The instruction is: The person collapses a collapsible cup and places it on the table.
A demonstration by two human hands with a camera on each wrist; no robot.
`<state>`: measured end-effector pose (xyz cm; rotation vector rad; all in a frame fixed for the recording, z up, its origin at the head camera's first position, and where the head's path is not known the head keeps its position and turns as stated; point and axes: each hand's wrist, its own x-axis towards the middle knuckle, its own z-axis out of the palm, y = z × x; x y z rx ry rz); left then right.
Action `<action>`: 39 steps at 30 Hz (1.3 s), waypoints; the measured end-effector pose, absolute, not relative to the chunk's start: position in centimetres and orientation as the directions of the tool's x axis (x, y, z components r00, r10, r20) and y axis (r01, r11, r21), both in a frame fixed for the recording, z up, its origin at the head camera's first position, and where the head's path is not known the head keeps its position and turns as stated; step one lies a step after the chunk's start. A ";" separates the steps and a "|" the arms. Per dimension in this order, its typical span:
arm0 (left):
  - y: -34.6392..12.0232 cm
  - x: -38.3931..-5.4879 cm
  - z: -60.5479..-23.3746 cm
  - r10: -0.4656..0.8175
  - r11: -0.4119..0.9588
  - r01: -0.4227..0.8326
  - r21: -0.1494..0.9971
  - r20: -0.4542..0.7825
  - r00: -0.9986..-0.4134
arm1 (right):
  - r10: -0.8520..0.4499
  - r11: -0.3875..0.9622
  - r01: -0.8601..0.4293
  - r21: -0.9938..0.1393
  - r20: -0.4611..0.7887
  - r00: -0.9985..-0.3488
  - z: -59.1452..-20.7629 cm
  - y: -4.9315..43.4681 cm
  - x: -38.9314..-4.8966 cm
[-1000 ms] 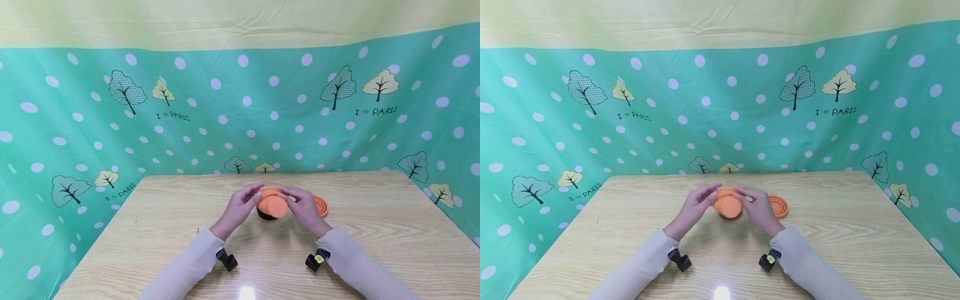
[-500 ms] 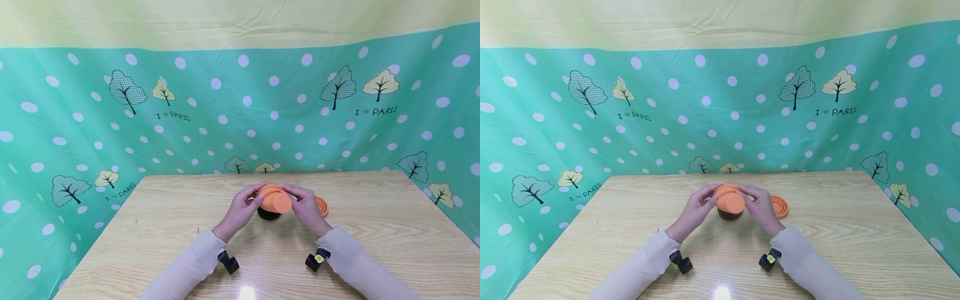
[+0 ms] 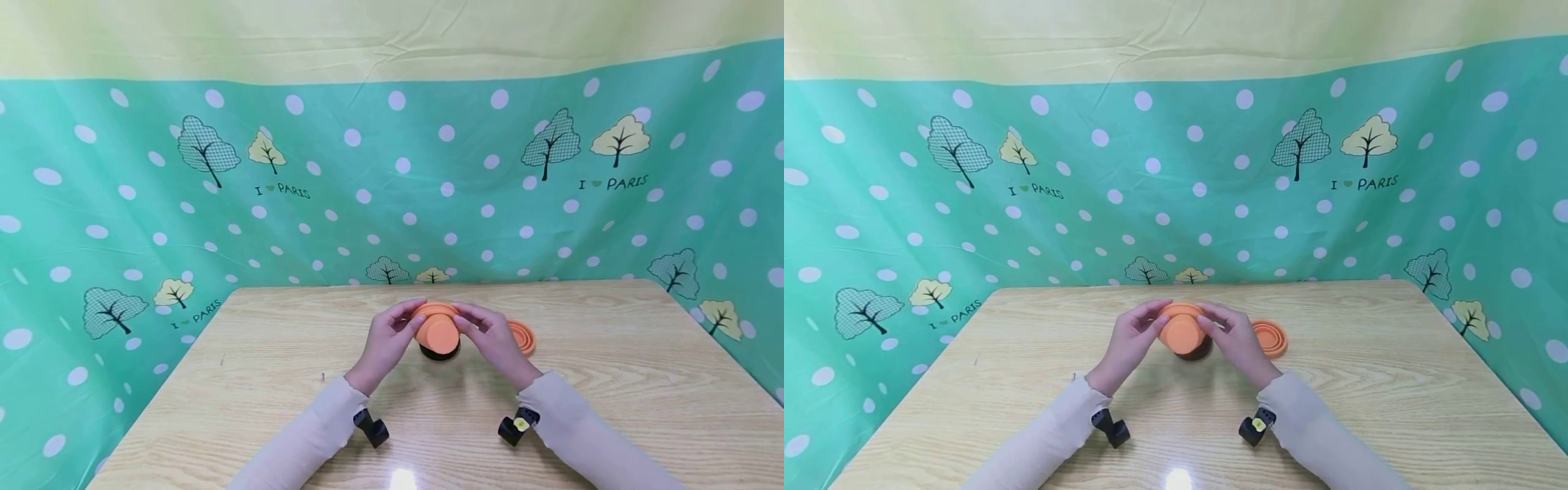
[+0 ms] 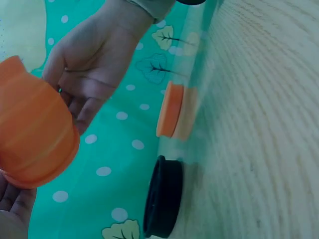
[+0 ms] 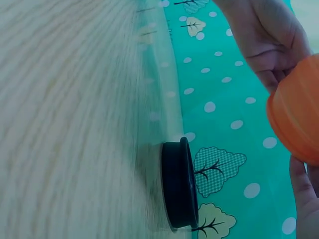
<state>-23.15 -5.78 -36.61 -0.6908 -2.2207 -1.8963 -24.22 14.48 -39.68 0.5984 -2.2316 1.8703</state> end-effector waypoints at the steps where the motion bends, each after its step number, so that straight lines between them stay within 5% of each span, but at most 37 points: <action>1: -5.8 -23.2 -36.6 0.239 0.084 0.415 0.906 0.386 -0.891 | -0.201 0.138 -0.397 -0.907 0.367 -0.908 -39.6 14.5 -24.2; 19: -5.8 -24.1 -38.4 0.337 0.100 0.409 0.907 0.356 -0.872 | -0.389 0.174 -0.421 -0.890 0.330 -0.860 -40.0 14.2 -24.3; 39: -6.2 -24.9 -38.6 0.401 -0.031 0.330 0.944 0.314 -0.861 | -0.280 0.099 -0.392 -0.915 0.352 -0.893 -39.6 14.5 -24.0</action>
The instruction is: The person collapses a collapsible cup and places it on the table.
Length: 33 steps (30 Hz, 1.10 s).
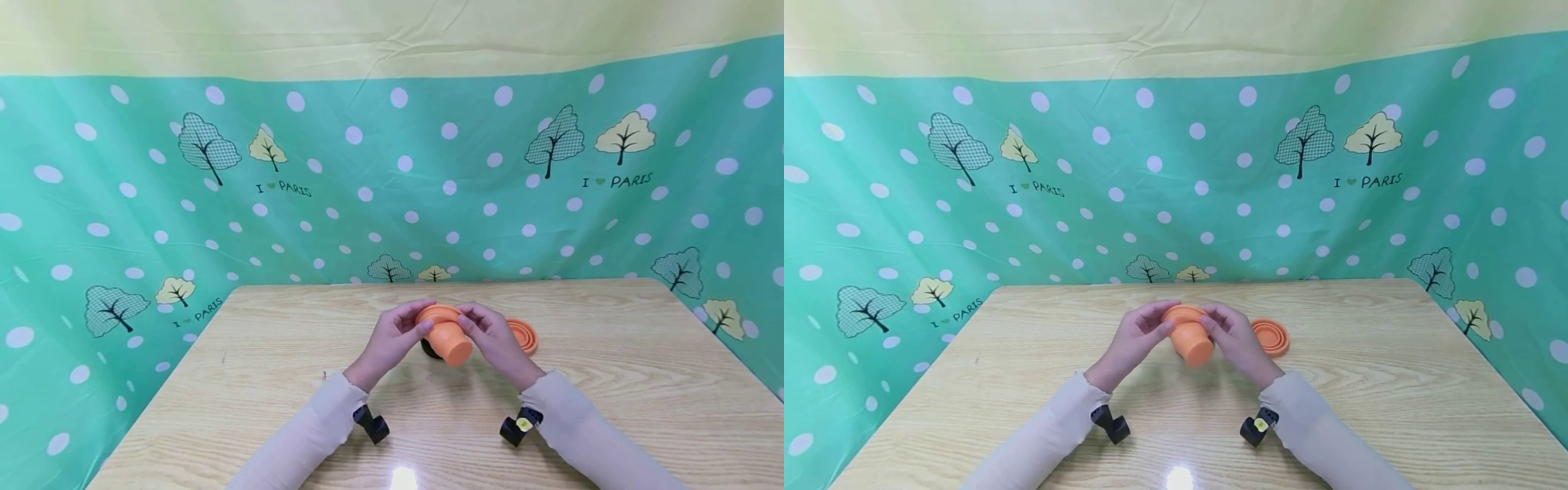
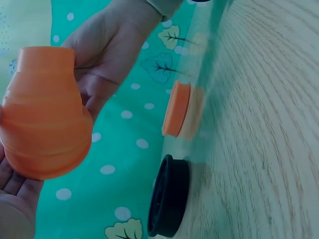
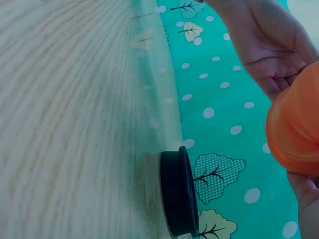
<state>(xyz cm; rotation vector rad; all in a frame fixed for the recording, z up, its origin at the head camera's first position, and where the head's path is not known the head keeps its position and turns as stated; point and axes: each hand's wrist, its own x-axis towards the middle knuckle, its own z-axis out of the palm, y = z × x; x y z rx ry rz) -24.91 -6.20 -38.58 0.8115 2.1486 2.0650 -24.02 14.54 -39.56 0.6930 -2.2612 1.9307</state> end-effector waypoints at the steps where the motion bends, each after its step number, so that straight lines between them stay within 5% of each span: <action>1: -6.2 -24.9 -38.5 0.396 -0.025 0.335 0.942 0.317 -0.862 | -0.279 0.098 -0.391 -0.915 0.352 -0.893 -39.6 14.5 -24.0; 18: -6.3 -25.2 -39.0 0.371 0.125 0.453 0.883 0.382 -0.847 | -0.294 0.135 -0.383 -0.914 0.333 -0.896 -39.6 14.4 -24.0; 26: -6.1 -24.7 -39.3 0.431 0.256 0.491 0.833 0.357 -0.829 | -0.419 0.200 -0.404 -0.893 0.295 -0.859 -40.0 14.3 -24.3; 33: -6.2 -24.9 -39.1 0.386 0.211 0.446 0.870 0.345 -0.856 | -0.432 0.207 -0.398 -0.894 0.282 -0.857 -40.0 14.3 -24.3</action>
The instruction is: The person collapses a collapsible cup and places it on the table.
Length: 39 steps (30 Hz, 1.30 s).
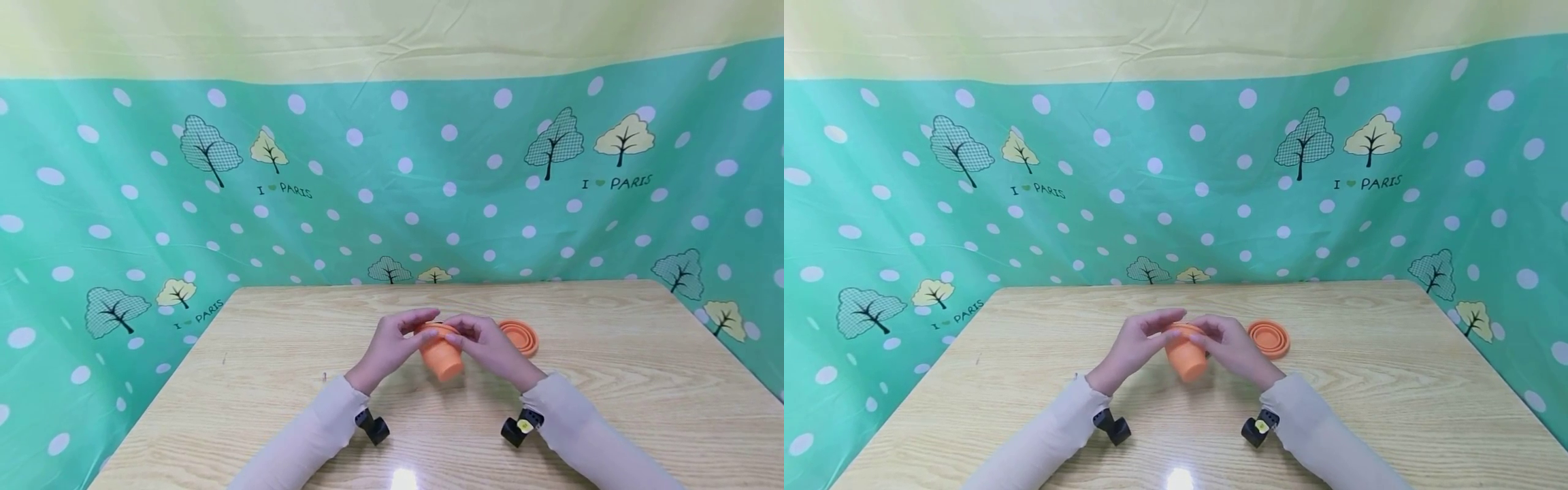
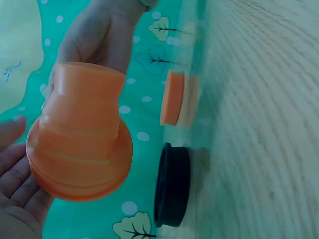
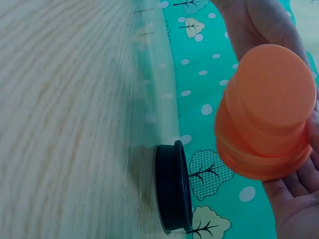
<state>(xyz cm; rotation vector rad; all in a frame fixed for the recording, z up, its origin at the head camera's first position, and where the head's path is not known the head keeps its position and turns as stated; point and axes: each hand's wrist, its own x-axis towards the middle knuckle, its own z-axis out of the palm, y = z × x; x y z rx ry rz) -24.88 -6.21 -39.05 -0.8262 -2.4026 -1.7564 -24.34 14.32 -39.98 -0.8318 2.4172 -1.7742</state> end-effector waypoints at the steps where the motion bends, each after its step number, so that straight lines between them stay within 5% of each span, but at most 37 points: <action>1: -6.3 -25.0 -39.0 0.377 0.198 0.441 0.875 0.347 -0.859 | -0.425 0.204 -0.397 -0.895 0.284 -0.859 -40.0 14.3 -24.3; 14: -6.2 -23.4 -36.5 0.422 0.086 0.344 0.935 0.279 -0.863 | -0.308 0.050 -0.364 -0.930 0.333 -0.891 -39.5 14.5 -24.2; 25: -6.1 -23.7 -37.0 0.348 0.119 0.405 0.907 0.344 -0.872 | -0.320 0.063 -0.375 -0.925 0.337 -0.885 -39.8 14.6 -24.3; 39: -5.9 -24.7 -39.4 0.396 0.185 0.348 0.919 0.255 -0.882 | -0.417 0.200 -0.306 -0.931 0.202 -0.886 -39.5 14.7 -24.4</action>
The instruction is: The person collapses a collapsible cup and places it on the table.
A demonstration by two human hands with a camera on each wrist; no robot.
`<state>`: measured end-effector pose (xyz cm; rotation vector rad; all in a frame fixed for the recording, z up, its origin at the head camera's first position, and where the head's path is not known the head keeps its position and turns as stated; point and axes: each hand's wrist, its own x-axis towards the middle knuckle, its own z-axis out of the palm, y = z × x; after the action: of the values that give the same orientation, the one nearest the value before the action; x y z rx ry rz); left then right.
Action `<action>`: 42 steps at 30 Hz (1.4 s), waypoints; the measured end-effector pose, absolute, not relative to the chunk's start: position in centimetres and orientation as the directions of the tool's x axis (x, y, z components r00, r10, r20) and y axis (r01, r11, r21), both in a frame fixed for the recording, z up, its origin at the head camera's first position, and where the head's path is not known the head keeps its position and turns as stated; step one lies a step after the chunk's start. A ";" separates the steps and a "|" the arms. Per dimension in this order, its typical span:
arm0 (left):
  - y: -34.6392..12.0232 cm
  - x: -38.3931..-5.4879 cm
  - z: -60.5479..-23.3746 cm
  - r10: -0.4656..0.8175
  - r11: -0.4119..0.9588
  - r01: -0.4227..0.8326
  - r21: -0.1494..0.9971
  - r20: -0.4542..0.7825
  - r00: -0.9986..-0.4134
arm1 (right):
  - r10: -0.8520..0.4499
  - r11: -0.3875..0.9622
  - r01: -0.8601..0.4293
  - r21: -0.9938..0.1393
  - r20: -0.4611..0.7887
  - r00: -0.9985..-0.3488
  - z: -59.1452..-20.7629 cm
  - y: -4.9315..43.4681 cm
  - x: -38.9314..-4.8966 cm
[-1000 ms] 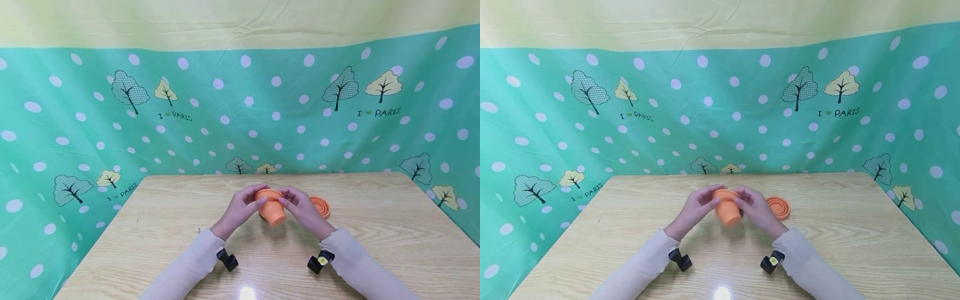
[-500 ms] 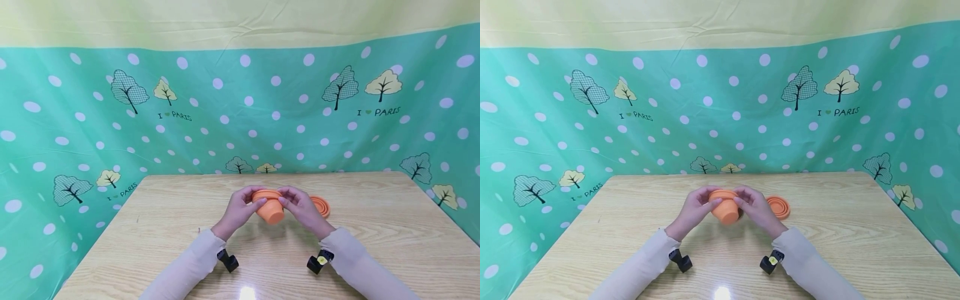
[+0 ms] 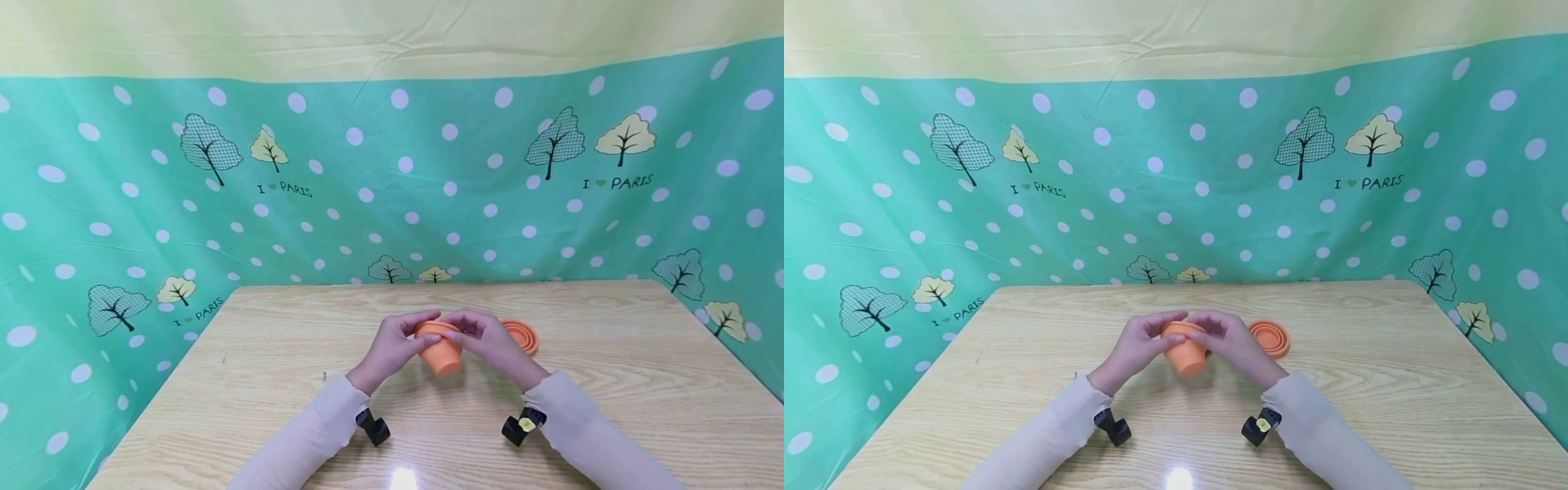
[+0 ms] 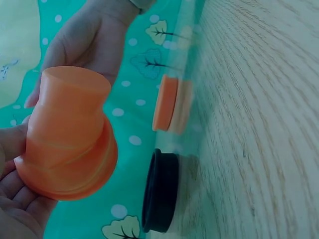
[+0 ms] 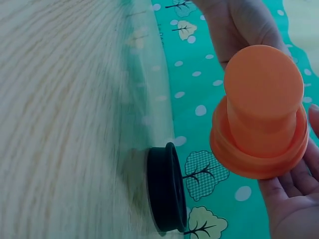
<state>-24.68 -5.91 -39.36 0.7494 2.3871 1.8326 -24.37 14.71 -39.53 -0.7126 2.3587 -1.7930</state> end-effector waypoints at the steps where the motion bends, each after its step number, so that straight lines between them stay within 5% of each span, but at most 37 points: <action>1: -5.9 -24.7 -39.3 0.395 0.186 0.347 0.919 0.253 -0.883 | -0.435 0.213 -0.309 -0.927 0.193 -0.879 -39.5 14.7 -24.4; 11: -6.0 -24.7 -39.2 0.394 0.175 0.354 0.919 0.264 -0.880 | -0.492 0.187 -0.356 -0.916 0.226 -0.841 -39.6 14.8 -24.3; 27: -6.2 -24.9 -38.6 0.444 0.065 0.305 0.950 0.246 -0.862 | -0.337 0.025 -0.382 -0.924 0.352 -0.873 -39.4 15.0 -24.3; 42: -6.2 -24.8 -38.7 0.347 0.064 0.363 0.929 0.321 -0.881 | -0.352 0.075 -0.376 -0.923 0.329 -0.877 -39.3 15.0 -24.2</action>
<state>-24.78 -6.19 -38.73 0.7679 2.3009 2.0170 -24.21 15.01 -39.33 -0.7845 2.3177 -2.0013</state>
